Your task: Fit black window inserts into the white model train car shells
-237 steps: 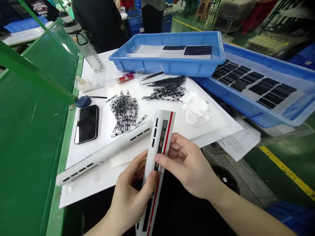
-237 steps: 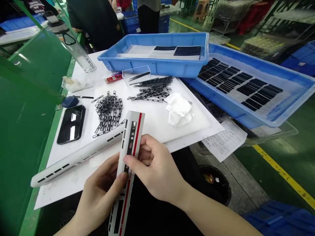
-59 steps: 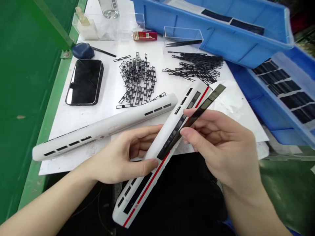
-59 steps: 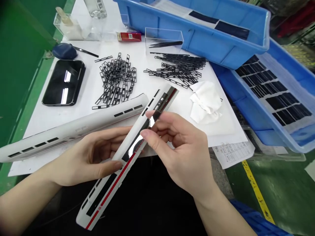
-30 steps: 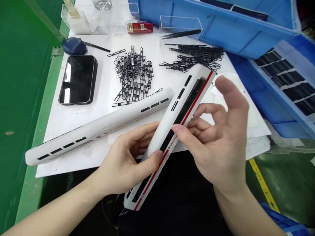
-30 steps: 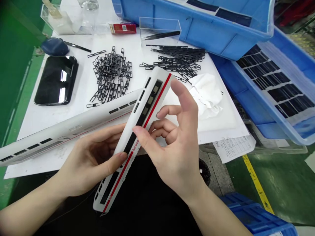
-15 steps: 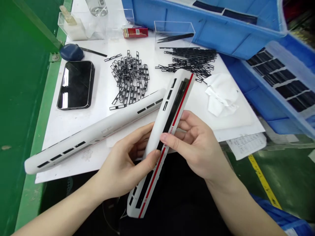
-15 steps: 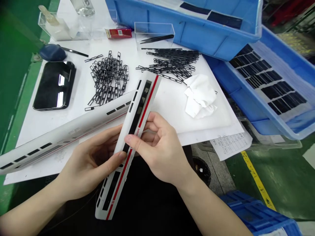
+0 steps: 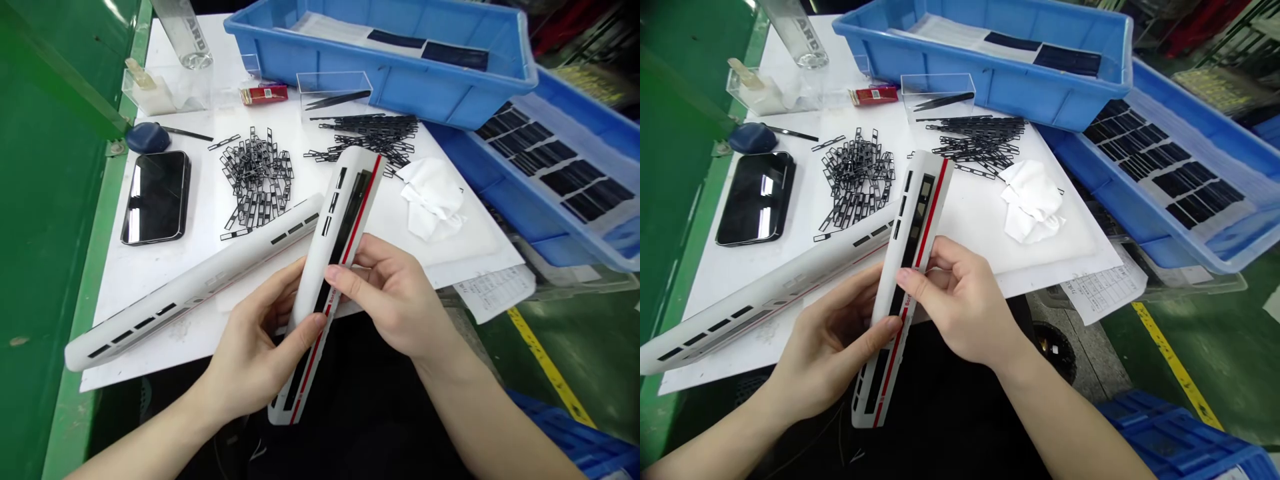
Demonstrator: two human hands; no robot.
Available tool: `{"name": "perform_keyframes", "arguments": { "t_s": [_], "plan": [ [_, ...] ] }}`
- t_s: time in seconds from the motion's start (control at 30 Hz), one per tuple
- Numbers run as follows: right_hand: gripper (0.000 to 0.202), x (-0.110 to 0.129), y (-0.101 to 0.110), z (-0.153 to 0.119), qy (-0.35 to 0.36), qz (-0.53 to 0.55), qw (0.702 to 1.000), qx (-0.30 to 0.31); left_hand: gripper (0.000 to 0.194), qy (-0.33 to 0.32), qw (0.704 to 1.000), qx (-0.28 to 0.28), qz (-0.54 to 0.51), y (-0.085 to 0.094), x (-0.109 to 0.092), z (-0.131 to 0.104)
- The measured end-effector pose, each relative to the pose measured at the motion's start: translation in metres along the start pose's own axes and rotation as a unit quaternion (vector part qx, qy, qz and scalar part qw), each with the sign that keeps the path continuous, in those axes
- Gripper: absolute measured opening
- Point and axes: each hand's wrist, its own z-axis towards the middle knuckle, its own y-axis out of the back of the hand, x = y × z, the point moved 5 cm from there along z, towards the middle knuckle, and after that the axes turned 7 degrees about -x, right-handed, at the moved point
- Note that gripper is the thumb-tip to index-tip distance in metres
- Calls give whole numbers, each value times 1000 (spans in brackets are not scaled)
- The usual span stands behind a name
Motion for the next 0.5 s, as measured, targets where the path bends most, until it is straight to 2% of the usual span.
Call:
{"name": "perform_keyframes", "arguments": {
  "t_s": [0.1, 0.17, 0.37, 0.5],
  "plan": [
    [18, 4, 1, 6, 22, -15, 1000, 13, 56, 5, 1000, 5, -14, 0, 0, 0],
    [14, 7, 2, 9, 42, -12, 999, -1, 57, 9, 1000, 5, -15, 1, 0, 0],
    [12, 4, 4, 14, 25, 28, 999, -14, 58, 5, 1000, 2, -5, 2, 2, 1],
    [12, 8, 11, 18, 44, 30, 998, -31, 57, -5, 1000, 6, 18, 3, 3, 0]
  ]
}}
